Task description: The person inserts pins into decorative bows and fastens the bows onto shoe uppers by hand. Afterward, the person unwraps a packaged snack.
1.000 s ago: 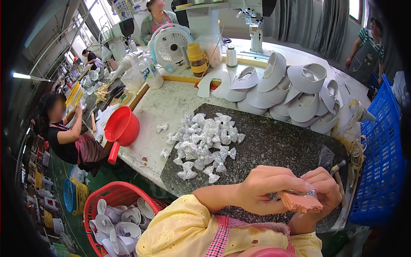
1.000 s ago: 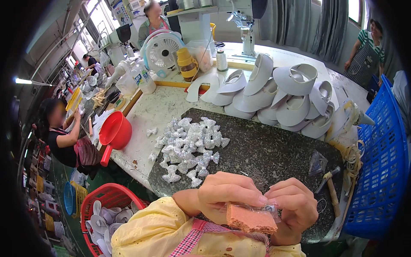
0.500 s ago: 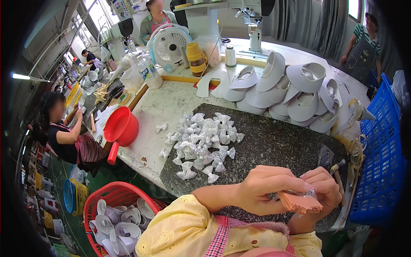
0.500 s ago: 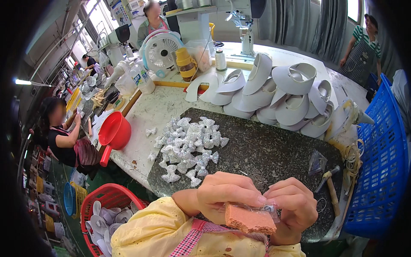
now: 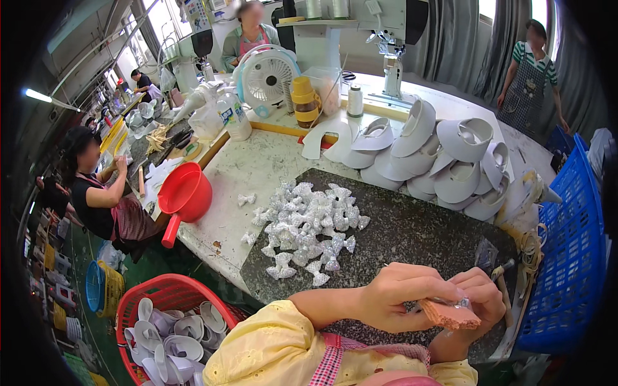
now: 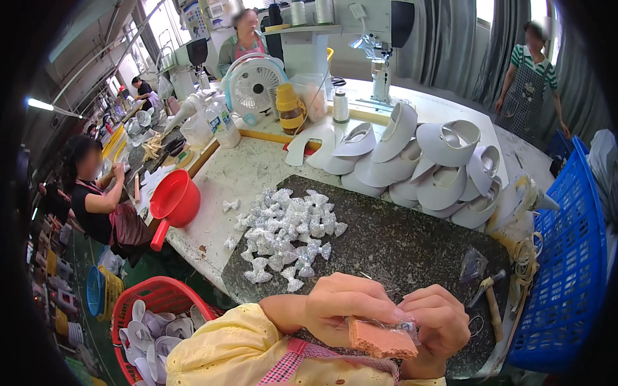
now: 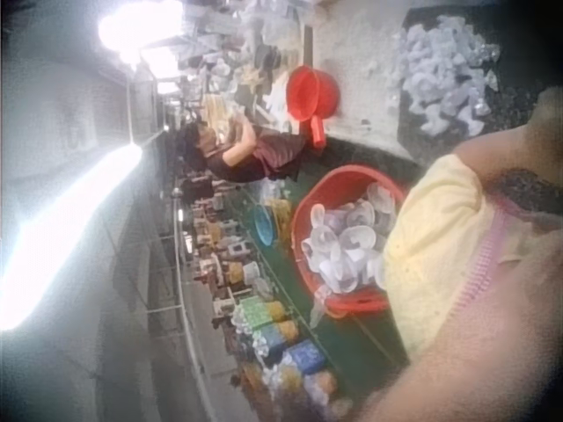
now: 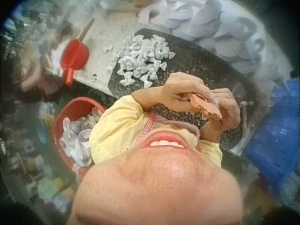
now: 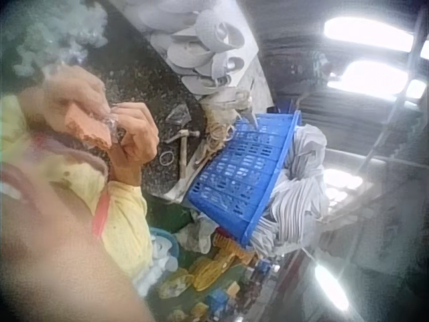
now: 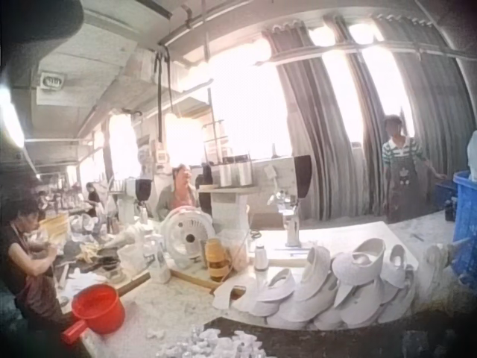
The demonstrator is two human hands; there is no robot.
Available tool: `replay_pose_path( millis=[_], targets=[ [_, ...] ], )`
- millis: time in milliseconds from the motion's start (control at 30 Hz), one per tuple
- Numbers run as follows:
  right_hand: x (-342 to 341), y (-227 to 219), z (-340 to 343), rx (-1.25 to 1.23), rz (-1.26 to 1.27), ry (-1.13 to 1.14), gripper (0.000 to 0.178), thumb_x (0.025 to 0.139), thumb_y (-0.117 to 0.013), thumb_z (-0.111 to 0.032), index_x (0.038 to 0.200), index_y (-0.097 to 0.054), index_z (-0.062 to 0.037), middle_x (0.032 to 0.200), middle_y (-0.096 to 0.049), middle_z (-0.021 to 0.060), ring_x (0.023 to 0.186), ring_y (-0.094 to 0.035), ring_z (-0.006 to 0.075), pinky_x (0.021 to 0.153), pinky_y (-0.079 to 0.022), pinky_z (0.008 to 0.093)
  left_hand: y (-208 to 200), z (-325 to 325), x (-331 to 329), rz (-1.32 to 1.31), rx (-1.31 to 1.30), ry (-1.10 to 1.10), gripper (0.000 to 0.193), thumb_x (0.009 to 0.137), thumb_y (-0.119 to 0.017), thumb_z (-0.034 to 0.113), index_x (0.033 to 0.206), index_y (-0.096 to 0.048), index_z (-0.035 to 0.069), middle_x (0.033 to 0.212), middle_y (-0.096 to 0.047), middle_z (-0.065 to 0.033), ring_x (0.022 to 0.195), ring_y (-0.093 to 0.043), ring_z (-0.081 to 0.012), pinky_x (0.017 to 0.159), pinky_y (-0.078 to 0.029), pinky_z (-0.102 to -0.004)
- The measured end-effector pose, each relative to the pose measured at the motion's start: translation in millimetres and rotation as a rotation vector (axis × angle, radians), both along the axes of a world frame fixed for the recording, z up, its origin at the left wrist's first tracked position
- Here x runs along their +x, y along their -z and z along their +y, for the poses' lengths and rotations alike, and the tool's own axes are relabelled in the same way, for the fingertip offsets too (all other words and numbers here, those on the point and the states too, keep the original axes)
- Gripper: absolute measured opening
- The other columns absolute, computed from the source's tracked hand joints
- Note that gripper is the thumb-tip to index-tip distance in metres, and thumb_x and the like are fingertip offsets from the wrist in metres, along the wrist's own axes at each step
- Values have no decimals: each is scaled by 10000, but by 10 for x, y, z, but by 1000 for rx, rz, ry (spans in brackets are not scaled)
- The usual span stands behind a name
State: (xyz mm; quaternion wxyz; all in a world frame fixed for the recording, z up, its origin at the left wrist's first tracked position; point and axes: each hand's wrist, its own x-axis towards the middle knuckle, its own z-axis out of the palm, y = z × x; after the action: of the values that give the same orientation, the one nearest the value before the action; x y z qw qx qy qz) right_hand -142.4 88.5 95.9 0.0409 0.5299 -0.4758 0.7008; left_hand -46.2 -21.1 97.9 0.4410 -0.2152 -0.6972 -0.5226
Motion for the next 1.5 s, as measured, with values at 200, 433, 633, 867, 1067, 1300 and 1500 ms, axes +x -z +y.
replay_pose_path(
  millis=[200,433,633,867,1067,1300,1500],
  targets=[
    [18,-8,-17,-15,20,30,273,639,-736,-204,685,-514,-51,576,-579,80,533,-565,188,472,-434,255,12,-9,8,-13,-15,-5,301,699,-649,73,985,-585,0,720,-566,-90,572,-553,-208,498,-423,-272],
    [5,-20,-22,0,70,42,281,649,-730,-220,675,-503,-55,568,-576,75,518,-562,189,475,-441,260,37,-5,-5,-2,-18,-6,302,671,-650,62,958,-586,-4,684,-541,-88,547,-533,-212,472,-406,-277],
    [-1,-22,-18,-2,72,19,271,663,-718,-226,673,-508,-54,566,-575,74,519,-565,193,482,-446,267,44,5,-20,21,-17,-15,281,658,-650,61,920,-580,-15,677,-537,-88,535,-529,-218,459,-402,-279],
    [-12,-10,-11,-10,68,-11,281,647,-730,-224,673,-515,-45,572,-578,79,524,-566,194,469,-440,260,45,8,-23,32,-13,-21,282,647,-657,60,907,-578,-14,665,-532,-85,528,-524,-219,453,-399,-279],
    [-13,0,-6,3,64,-24,296,642,-735,-235,667,-511,-43,574,-577,80,525,-565,193,462,-437,259,45,16,-22,32,-2,-17,270,637,-663,62,882,-574,-9,658,-530,-83,527,-521,-217,452,-398,-277],
    [-8,15,-6,-6,64,-29,308,647,-734,-253,663,-510,-42,572,-575,77,525,-566,193,463,-435,259,49,-33,13,-21,-45,55,358,685,-725,169,908,-571,-66,763,-599,-170,617,-608,-260,519,-486,-292],
    [-14,4,12,11,78,-37,306,649,-733,-257,670,-520,-39,582,-579,82,524,-567,197,467,-437,259,27,-47,23,-21,-56,77,372,689,-725,186,901,-568,-77,760,-599,-178,617,-608,-271,522,-490,-301]
  ],
)
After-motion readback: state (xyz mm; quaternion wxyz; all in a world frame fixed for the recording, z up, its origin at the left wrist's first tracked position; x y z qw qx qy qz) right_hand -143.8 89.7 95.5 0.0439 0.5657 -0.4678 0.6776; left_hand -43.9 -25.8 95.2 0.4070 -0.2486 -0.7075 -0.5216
